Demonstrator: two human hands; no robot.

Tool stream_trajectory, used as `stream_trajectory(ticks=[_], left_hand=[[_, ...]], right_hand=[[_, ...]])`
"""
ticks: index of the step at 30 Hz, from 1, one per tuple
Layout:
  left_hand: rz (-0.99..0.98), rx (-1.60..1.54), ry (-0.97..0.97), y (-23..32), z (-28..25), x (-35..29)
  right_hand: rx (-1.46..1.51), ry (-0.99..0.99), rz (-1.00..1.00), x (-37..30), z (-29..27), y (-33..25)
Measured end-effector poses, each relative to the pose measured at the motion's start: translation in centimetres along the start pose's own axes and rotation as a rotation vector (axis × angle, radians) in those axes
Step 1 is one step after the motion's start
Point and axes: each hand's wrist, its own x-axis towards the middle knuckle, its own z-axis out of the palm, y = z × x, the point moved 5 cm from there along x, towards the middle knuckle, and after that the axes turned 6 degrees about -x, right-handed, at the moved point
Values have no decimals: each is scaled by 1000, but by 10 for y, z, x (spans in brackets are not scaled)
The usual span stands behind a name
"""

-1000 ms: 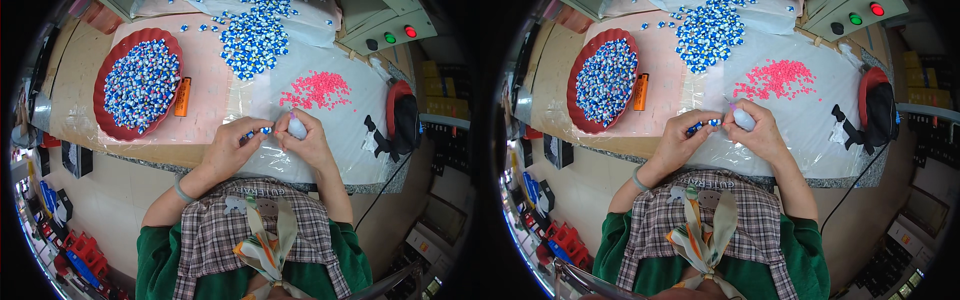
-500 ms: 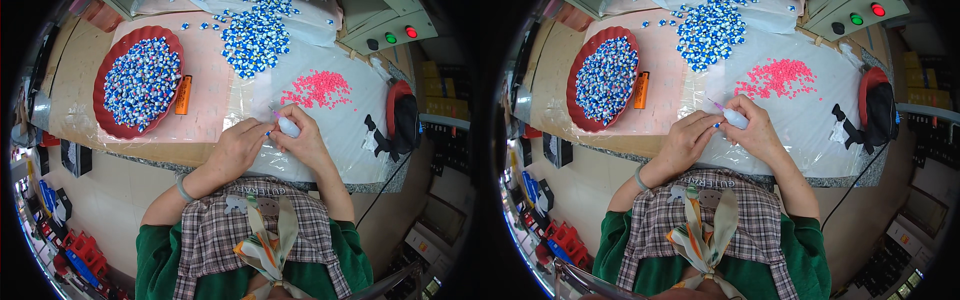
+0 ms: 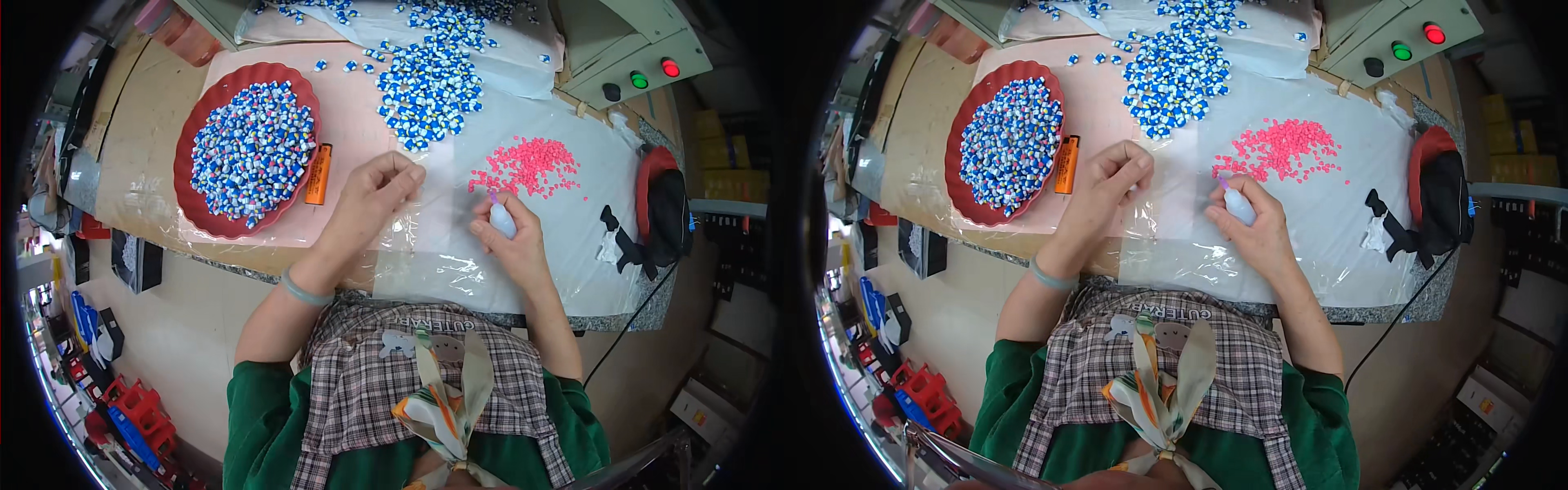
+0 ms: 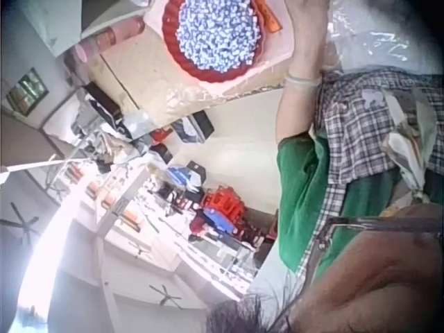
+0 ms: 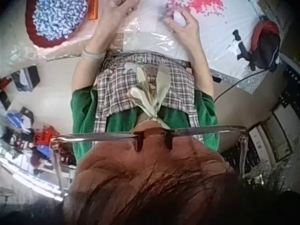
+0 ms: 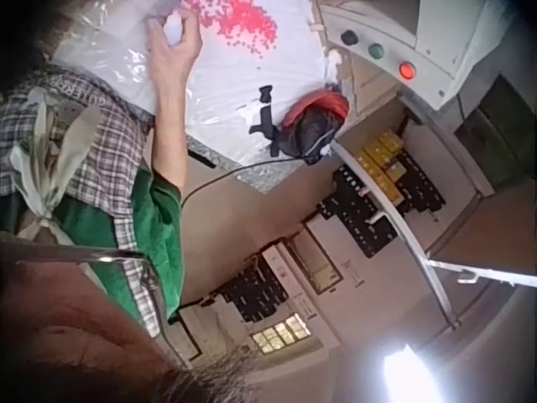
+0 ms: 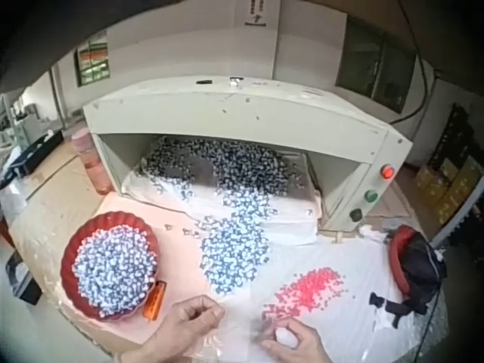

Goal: Applying glue to small circular components and joining them together on a workbench.

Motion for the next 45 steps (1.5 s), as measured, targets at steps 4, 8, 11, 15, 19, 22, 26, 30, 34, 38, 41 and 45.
stream_trajectory(ticks=[4, 8, 11, 15, 19, 22, 26, 30, 34, 38, 41, 45], left_hand=[[511, 935, 119, 36, 9, 18], [749, 1428, 130, 35, 20, 27], [755, 1547, 143, 32, 22, 32], [744, 1331, 164, 36, 18, 23], [246, 394, -24, 19, 10, 6], [-22, -84, -117, -2, 18, -12], [-76, -225, -117, -15, 25, -27], [-60, -88, -95, -17, 28, -34], [69, 193, -21, -13, 30, -38], [128, 291, -49, -13, 31, -39], [207, 401, -46, -11, 32, -41], [220, 438, -53, -13, 32, -41]], right_hand=[[-26, -4, 15, -2, -2, 3], [-59, -8, -5, -2, -3, 3], [-38, -5, 16, -3, -4, 8], [-55, 8, 11, -5, -10, 8], [227, -40, -11, -8, -22, 0], [256, -32, -11, -9, -24, -4], [210, 70, -152, -9, -26, -13], [235, 95, -185, -14, -29, -19], [134, 248, -230, -22, -26, -33], [-37, 307, -381, -30, -24, -45], [-173, 300, -486, -35, -24, -47], [-267, 292, -558, -38, -20, -55]])
